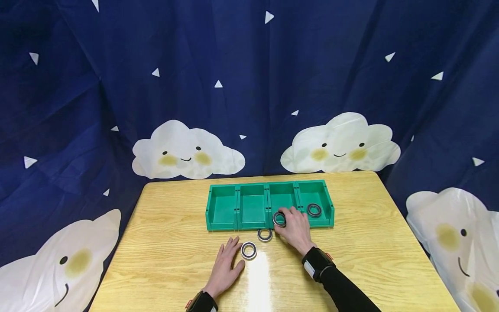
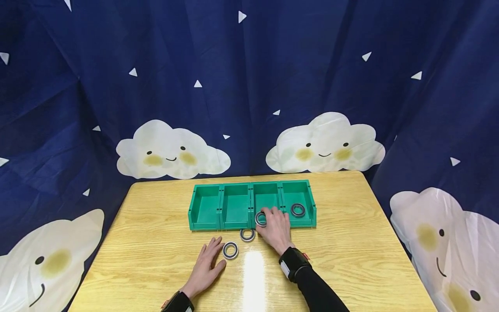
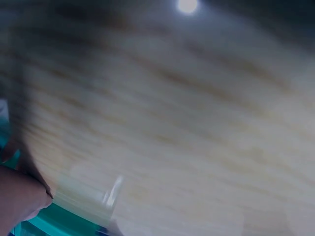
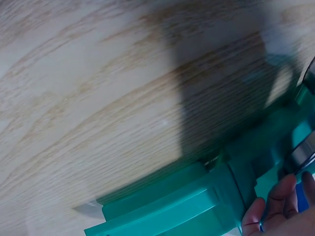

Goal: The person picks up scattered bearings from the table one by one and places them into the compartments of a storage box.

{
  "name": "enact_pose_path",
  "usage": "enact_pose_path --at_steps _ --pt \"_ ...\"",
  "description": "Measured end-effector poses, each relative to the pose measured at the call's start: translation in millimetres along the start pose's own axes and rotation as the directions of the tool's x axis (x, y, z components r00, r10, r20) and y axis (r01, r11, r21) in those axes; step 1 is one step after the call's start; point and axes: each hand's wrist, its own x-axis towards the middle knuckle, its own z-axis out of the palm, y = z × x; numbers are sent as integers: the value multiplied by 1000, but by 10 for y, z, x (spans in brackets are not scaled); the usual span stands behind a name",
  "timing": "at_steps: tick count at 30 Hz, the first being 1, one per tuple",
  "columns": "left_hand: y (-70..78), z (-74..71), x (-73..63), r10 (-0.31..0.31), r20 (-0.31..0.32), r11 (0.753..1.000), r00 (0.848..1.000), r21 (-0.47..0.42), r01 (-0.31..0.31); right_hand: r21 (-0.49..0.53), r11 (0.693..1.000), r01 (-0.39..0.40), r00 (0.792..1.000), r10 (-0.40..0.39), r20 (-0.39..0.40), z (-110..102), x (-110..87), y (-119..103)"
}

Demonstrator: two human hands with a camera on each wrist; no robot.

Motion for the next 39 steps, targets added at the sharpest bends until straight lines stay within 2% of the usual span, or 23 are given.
enact_pose_path --at_steps 25,34,39 --pt "8 -14 -3 47 -48 999 998 -13 -48 -92 991 96 995 -99 -27 23 156 -15" --pt "3 -13 -10 12 -19 1000 1000 -21 -13 -130 986 104 995 -105 3 26 216 12" --pt "0 -10 -9 14 -20 1000 1000 -23 -15 -132 986 101 995 -102 1 21 248 5"
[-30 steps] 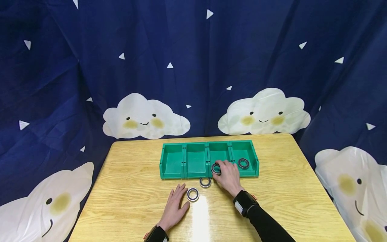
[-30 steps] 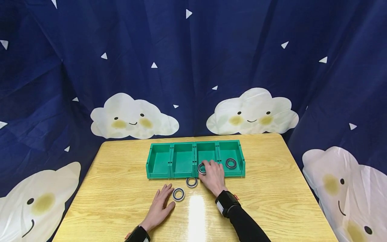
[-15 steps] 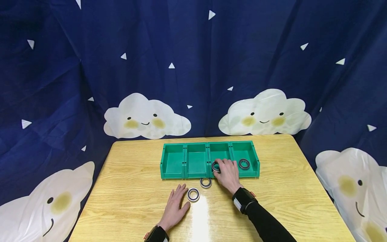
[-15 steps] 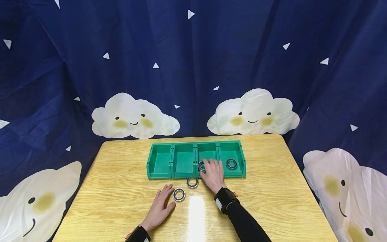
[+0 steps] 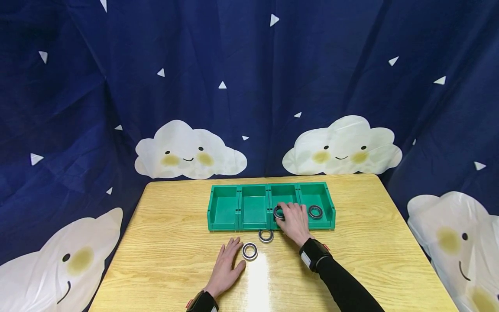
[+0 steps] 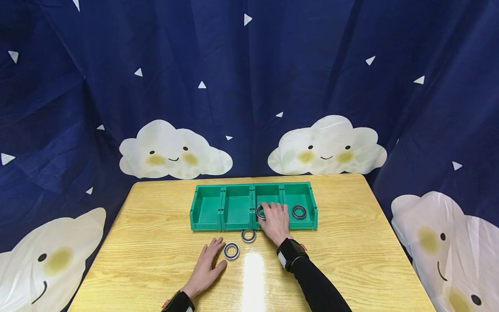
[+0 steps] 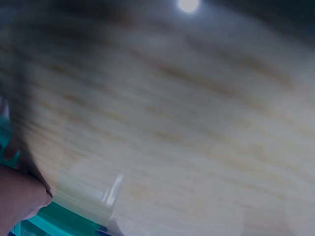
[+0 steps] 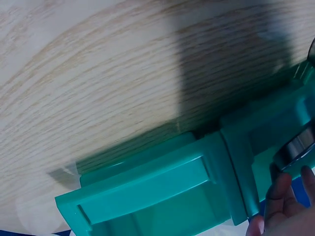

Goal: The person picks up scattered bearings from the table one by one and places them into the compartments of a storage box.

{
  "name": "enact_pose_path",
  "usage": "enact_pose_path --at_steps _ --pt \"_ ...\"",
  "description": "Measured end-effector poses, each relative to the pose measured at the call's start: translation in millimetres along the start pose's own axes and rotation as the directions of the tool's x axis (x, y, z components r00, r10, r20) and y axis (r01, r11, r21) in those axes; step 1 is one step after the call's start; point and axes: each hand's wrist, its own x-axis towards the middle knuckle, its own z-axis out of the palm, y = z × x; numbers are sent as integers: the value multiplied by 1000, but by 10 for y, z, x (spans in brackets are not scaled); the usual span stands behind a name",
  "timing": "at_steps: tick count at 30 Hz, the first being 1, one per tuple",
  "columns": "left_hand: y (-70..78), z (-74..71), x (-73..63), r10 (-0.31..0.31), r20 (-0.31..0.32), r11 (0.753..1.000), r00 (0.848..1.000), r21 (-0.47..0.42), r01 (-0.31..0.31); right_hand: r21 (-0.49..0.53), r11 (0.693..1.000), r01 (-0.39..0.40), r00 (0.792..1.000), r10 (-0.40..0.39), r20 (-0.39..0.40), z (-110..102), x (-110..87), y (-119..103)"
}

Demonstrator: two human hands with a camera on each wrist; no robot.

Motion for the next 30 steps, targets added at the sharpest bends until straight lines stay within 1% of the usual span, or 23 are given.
enact_pose_path --at_steps 7,13,16,19,23,30 --pt "-6 3 2 -1 2 1000 1000 3 1 3 1000 13 999 -13 -36 -1 30 2" --pt "-7 7 -2 10 -10 1000 1000 5 -10 5 1000 5 1000 -5 -14 -26 54 1" --pt "-7 8 -1 26 -23 1000 999 12 -26 4 1000 0 1000 0 -7 -48 79 4" --pt "-10 8 1 34 -31 999 999 20 -34 -5 1000 5 1000 -5 -21 -70 111 11" --pt "-18 12 5 37 -31 999 999 18 -36 -28 1000 2 1000 -3 -24 -102 144 31" --pt "-32 22 3 27 -29 1000 999 12 -27 -47 999 -3 1000 3 0 -132 177 70"
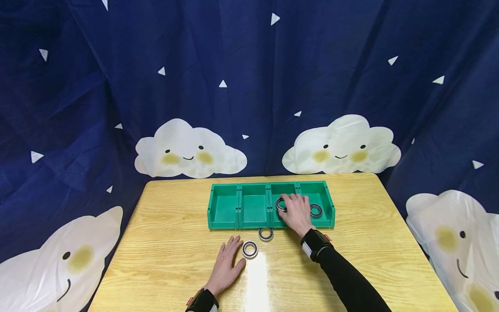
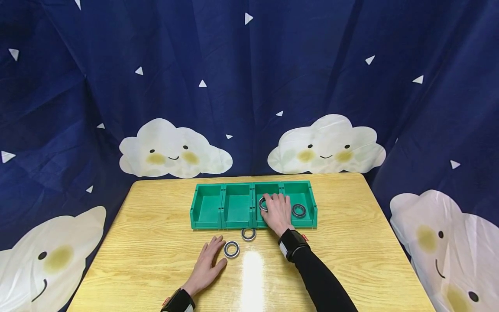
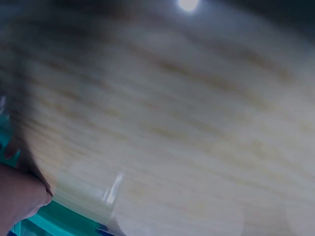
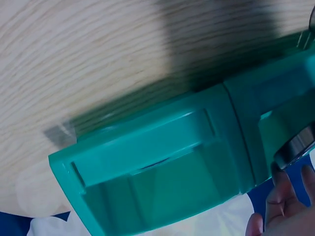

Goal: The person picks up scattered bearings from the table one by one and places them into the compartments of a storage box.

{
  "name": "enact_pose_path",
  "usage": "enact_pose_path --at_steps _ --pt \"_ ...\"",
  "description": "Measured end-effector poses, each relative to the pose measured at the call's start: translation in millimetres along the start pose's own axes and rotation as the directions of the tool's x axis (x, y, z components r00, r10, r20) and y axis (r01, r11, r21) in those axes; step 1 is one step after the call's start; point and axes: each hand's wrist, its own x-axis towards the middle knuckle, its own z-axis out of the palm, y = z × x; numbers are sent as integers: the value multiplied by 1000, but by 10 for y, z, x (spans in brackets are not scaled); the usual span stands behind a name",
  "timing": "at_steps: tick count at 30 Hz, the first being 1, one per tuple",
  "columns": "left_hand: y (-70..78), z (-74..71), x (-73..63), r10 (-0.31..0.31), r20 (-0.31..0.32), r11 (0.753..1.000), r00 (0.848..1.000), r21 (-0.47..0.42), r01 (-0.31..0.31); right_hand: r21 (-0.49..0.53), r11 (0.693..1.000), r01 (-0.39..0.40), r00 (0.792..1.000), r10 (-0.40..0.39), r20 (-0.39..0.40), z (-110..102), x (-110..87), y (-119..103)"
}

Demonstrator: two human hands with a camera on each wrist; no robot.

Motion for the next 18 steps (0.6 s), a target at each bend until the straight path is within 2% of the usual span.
enact_pose_path --at_steps 12,18 --pt "5 -15 3 16 -14 1000 1000 -5 -16 -70 994 78 997 -75 34 62 94 57" --pt "9 -18 -1 15 -8 1000 1000 2 -15 -160 981 108 985 -84 147 100 142 58"
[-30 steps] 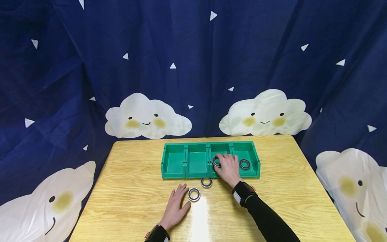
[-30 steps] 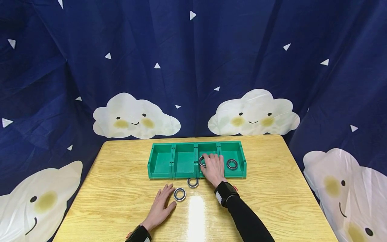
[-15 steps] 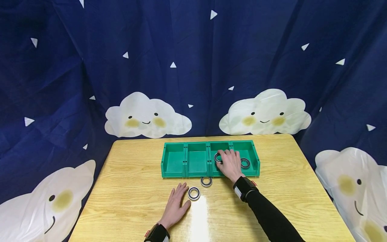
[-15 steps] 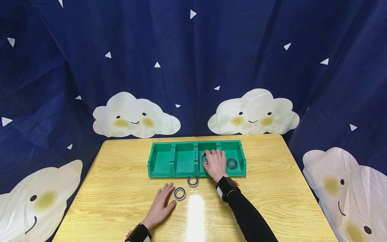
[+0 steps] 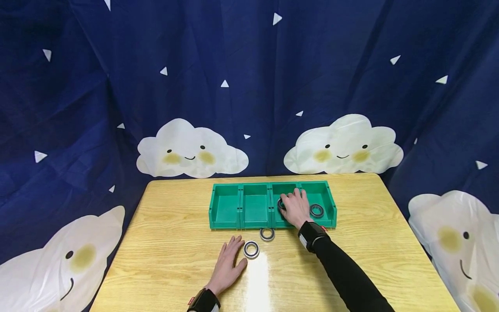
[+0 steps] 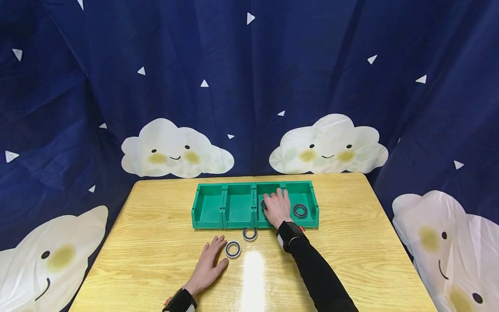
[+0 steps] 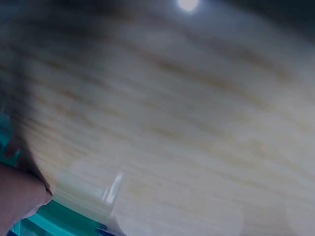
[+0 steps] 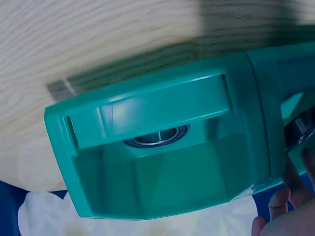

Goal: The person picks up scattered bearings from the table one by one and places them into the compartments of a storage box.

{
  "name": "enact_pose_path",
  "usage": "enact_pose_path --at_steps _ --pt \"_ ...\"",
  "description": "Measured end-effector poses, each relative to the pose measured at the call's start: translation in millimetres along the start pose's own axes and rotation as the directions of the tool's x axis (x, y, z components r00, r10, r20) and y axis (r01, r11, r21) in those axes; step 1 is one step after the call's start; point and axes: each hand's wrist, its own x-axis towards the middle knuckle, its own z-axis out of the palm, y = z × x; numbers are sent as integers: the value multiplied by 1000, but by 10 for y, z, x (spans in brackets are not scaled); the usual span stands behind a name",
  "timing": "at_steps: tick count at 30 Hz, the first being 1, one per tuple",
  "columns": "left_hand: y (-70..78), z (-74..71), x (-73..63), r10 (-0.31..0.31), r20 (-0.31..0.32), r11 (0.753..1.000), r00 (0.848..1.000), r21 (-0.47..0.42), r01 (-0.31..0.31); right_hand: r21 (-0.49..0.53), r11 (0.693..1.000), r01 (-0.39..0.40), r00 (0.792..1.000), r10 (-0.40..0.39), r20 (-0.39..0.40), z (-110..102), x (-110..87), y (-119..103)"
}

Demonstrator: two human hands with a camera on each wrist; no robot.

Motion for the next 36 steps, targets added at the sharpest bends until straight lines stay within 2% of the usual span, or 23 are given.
enact_pose_path --at_steps 3,7,9,11,15,17,20,23,30,36 --pt "20 -10 -3 -5 5 1000 1000 -6 5 -43 999 7 996 -3 85 12 3 -1" --pt "38 -20 0 -20 23 1000 1000 -14 21 -38 999 -9 979 16 202 7 -37 -6" --pt "41 -17 -1 -25 30 1000 999 -12 25 -18 1000 -15 977 19 213 10 -72 4" --pt "43 -14 -2 -22 30 1000 999 -9 22 5 1000 -6 986 5 169 24 -105 29" --pt "64 -12 18 0 6 1000 1000 30 0 66 997 41 999 -40 -20 34 -181 82" --pt "89 -13 50 6 -4 999 1000 50 -5 113 992 62 992 -49 -114 12 -245 95" --pt "138 -18 114 6 -24 998 1000 66 -4 190 978 85 971 -38 -236 -18 -368 108" --pt "178 -15 179 6 -44 996 999 89 -3 274 957 94 948 -2 -317 -46 -519 120" --pt "265 7 289 33 -76 992 997 121 -24 403 902 154 912 27 -409 -25 -900 125" --pt "304 35 343 13 -35 988 999 152 -7 444 882 155 914 43 -403 44 -1112 83"
